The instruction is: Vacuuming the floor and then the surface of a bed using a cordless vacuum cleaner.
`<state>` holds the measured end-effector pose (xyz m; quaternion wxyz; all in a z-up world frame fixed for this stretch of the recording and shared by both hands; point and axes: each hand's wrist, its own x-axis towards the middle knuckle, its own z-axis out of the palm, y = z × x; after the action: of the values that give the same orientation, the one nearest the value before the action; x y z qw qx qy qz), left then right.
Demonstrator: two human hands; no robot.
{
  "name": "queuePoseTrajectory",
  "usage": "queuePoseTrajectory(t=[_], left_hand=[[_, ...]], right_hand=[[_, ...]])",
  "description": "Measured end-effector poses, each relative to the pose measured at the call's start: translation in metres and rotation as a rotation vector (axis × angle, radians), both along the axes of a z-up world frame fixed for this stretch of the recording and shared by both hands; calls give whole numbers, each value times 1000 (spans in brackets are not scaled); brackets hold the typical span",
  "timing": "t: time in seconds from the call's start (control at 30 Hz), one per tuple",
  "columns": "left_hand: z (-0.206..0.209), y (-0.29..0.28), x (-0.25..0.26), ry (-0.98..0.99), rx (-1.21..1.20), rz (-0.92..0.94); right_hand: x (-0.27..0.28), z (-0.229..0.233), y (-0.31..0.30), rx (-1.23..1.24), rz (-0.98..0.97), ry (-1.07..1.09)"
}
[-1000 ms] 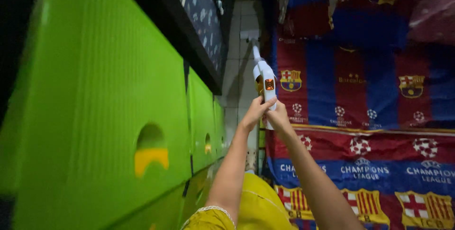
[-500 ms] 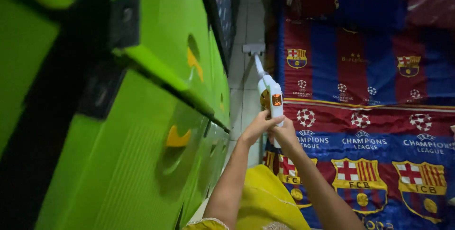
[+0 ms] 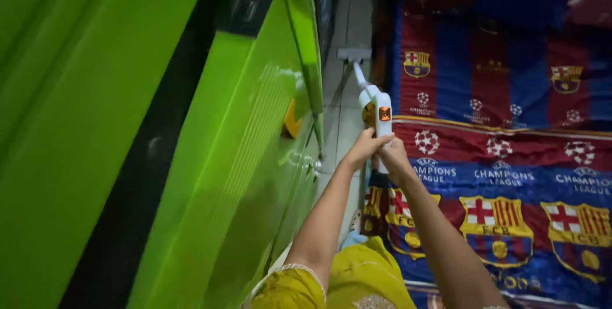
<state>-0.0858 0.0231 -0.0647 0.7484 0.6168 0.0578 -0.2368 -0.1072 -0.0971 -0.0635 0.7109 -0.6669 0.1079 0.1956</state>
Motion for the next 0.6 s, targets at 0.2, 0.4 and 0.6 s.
queuePoseTrajectory(t=[0.2, 0.4, 0.6], left_hand=[[-4, 8, -88, -106, -53, 38], [18, 6, -165, 7, -82, 20], [55, 19, -194, 0, -57, -27]], right_hand=[[-86, 36, 16, -104, -56, 84], [-168, 75, 16, -79, -22, 54], [-199, 102, 22, -41, -113, 145]])
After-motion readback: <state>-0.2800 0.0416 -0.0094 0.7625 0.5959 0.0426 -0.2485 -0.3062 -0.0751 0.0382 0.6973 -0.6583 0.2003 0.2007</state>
